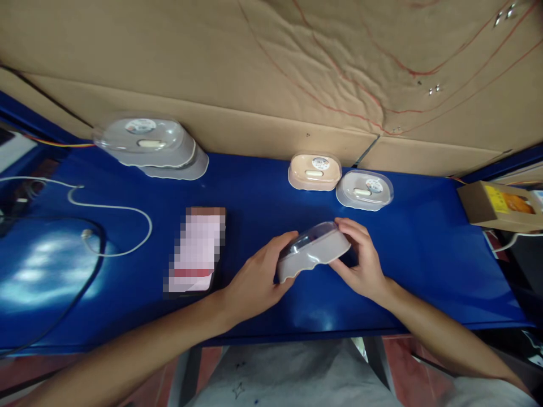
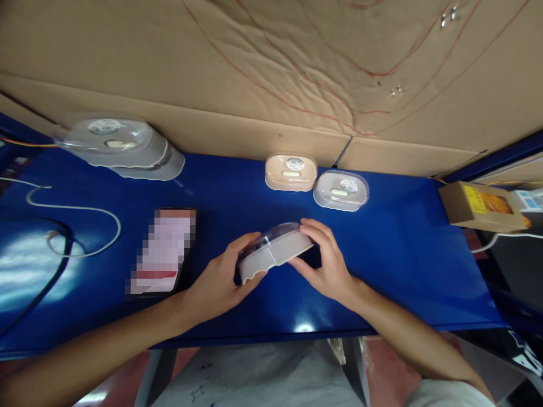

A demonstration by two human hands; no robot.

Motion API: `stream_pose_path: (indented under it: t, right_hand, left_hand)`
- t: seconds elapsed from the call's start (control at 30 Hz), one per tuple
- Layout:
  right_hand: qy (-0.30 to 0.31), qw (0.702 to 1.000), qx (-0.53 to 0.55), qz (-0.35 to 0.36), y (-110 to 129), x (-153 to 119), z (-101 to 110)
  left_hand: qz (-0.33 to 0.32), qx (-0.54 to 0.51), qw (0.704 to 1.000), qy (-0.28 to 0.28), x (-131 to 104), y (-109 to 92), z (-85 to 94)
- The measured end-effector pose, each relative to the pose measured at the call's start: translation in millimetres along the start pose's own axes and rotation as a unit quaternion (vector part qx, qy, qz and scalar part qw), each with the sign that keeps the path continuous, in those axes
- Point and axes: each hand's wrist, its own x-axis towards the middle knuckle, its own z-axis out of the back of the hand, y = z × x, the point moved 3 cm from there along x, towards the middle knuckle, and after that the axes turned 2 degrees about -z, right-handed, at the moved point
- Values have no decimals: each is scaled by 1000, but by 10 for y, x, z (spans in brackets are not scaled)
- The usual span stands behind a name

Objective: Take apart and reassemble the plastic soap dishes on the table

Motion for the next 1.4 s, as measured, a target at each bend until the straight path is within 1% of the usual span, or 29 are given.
stream_pose_path:
  t: [0.07,0.13,0.2,0.23,0.3,0.37,0.43,0.57,0.73,0.83,0.93,1.03,1.1,1.17,1.23,1.3,1.4]
  right_hand:
    - [32,999,27,3,-22,3,21]
    - [77,996,37,11,-31,19,42]
    - [112,993,14,32,-25,47,65]
    - [118,992,-6,45,-20,64,77]
    - [108,990,-54,74,-11,96,98]
    - [91,986,-99,103,-2,115,103]
    - [97,978,-127,134,11,112,82]
    - [125,964,-160,174,31,75,19]
    - [97,962,-194,166,-42,65,-32]
    - [84,971,-162,153,-73,68,-51]
    - [75,976,-142,143,-39,67,-47]
    - [84,971,-154,160,28,71,-37]
    - [107,969,-143,169,58,83,-39]
    - [140,968,-121,169,70,99,-53]
    - [173,965,-112,163,69,113,-74]
    - [202,959,-130,149,56,117,-100]
    - [250,943,-174,131,23,100,-145]
  left_hand:
    - [-21,-22,999,20,-2,-27,9]
    - [-35,-35,998,40,-4,-53,29]
    - [-44,-10,998,49,1,-62,66]
    - [-52,22,997,48,7,-60,88]
    - [-67,113,991,35,25,-40,134]
    - [-72,200,977,13,48,-7,177]
    - [-78,256,964,1,72,21,203]
    - [-111,293,949,12,98,22,205]
    - [-127,327,936,25,89,-32,164]
    - [-118,368,922,3,93,-64,153]
    - [-101,401,910,-28,105,-91,168]
    - [-100,411,904,-60,97,-130,187]
    - [-134,397,905,-72,70,-180,176]
    - [-184,362,912,-53,34,-232,135]
    - [-214,323,922,-26,6,-265,91]
    - [-213,305,928,-14,3,-267,72]
    - [-196,315,928,-25,33,-236,93]
